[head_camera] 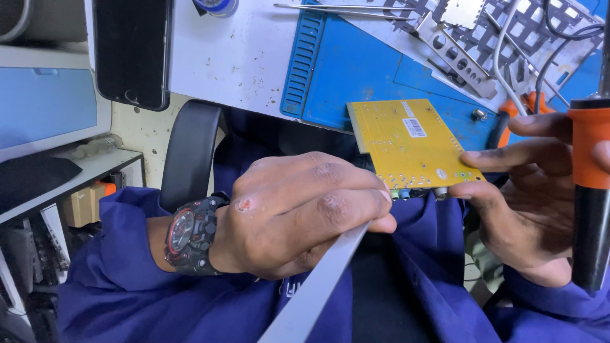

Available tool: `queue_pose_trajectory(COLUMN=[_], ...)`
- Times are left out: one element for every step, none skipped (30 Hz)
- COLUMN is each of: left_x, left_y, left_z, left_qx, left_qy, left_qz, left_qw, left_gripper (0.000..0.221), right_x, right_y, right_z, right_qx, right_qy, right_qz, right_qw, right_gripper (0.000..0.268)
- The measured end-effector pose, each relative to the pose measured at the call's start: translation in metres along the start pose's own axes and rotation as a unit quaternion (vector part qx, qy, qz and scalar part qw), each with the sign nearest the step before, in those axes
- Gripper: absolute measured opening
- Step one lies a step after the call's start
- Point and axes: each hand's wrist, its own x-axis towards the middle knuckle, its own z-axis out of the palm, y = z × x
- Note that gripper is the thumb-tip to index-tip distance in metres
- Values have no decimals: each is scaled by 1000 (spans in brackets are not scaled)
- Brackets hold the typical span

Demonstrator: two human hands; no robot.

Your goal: Soldering electronic components onto a circuit board using a soldering iron

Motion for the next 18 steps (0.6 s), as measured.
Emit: queue_pose_trajectory(left_x=[-1,-3,-3,-4,-5,-6,-6,-7,-6,-6,-6,-6,-6,-6,-7,-8,-7,-6], left_y=[0,-1,-1,-1,-1,-1,-1,-1,-1,-2,-2,-3,-3,-4,-2,-1,0,1], left_z=[0,0,0,0,0,0,1,1,1,1,0,1,2,3,2,1,-1,-7], left_qx=[8,16,16,16,16,17,17,18,17,11,6,6,9,13,14,16,18,21], left_qy=[-2,-5,-4,-11,-18,-18,-17,-17,-17,-17,-17,-17,-10,-2,-2,11,24,23], left_qz=[-2,-4,-5,-6,-7,-7,-9,-12,-12,-11,-10,-11,-7,-3,-4,-11,-14,-11], left_qw=[1000,1000,1000,1000,1000,1000,1000,1000,1000,1000,1000,1000,1000,1000,1000,1000,999,999], left_gripper=[13,12,12,13,14,14,13,12,12,12,12,12,12,13,13,11,10,10], right_x=[-2,-4,-4,-5,-6,-5,-3,-2,-2,-3,-3,-5,-8,-10,-10,-10,-9,-6], right_y=[2,3,3,3,3,2,1,-1,0,0,1,2,3,4,2,1,0,0], right_z=[-1,-2,-2,-2,-2,-2,-1,-1,-1,-1,-1,-1,-1,-2,0,2,4,3], right_qx=[-3,-7,-6,-9,-12,-12,-22,-32,-33,-29,-26,-26,-12,1,2,1,-2,-2], right_qy=[1,2,1,3,4,4,4,4,4,3,2,2,5,9,10,17,26,29], right_qz=[1,2,2,6,9,9,5,1,1,6,10,10,15,21,21,34,44,41], right_qw=[1000,1000,1000,1000,1000,1000,1000,999,999,1000,1000,1000,1000,1000,1000,999,999,999], right_gripper=[92,99,99,100,102,102,94,88,88,87,86,86,91,97,97,88,79,79])
